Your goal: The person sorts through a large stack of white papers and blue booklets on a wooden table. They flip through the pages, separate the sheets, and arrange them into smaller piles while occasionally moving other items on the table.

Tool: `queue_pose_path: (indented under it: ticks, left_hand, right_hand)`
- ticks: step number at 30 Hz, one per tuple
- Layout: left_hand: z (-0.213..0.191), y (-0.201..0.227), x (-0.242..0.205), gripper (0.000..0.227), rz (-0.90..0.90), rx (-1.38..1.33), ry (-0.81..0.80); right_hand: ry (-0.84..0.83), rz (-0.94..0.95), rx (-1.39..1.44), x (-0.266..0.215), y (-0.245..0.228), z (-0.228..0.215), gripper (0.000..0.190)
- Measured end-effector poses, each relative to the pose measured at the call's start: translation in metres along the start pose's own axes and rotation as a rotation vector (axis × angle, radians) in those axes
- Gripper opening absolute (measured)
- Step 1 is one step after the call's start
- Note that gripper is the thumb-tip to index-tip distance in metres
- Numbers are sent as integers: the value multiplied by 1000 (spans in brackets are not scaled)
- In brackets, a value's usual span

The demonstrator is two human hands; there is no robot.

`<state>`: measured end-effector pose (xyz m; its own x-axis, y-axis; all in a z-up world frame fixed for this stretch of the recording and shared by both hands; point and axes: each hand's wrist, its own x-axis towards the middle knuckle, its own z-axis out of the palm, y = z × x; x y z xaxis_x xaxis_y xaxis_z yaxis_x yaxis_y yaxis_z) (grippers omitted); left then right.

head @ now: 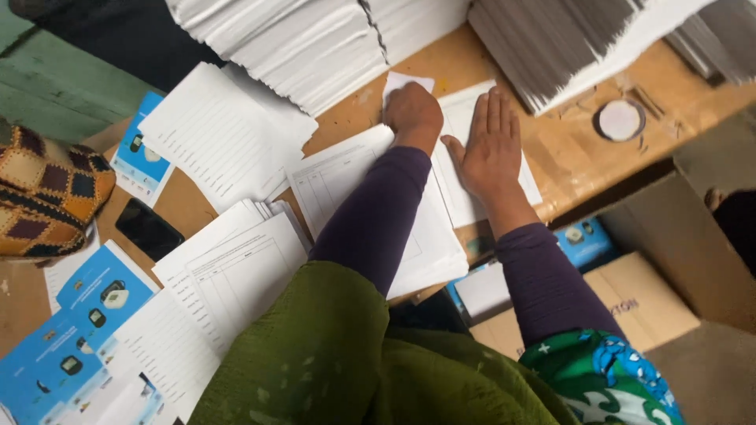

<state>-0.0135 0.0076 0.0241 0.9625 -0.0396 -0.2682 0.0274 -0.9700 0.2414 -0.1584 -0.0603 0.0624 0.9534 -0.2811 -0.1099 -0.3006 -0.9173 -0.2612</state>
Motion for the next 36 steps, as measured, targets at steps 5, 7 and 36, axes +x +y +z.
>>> queue_pose_path:
  ticks: [5,7,36]
  left_hand:
    - [11,-2,17,17,6,-36,42]
    - [14,-5,12,18,27,-38,26]
    - [-151,18,-134,25,164,-738,-76]
  right_hand:
    - [35,-34,-26,-35,14,-1,88]
    - [46,-26,10,-54,20,5,86]
    - [630,-329,500,-221,34,-70,67]
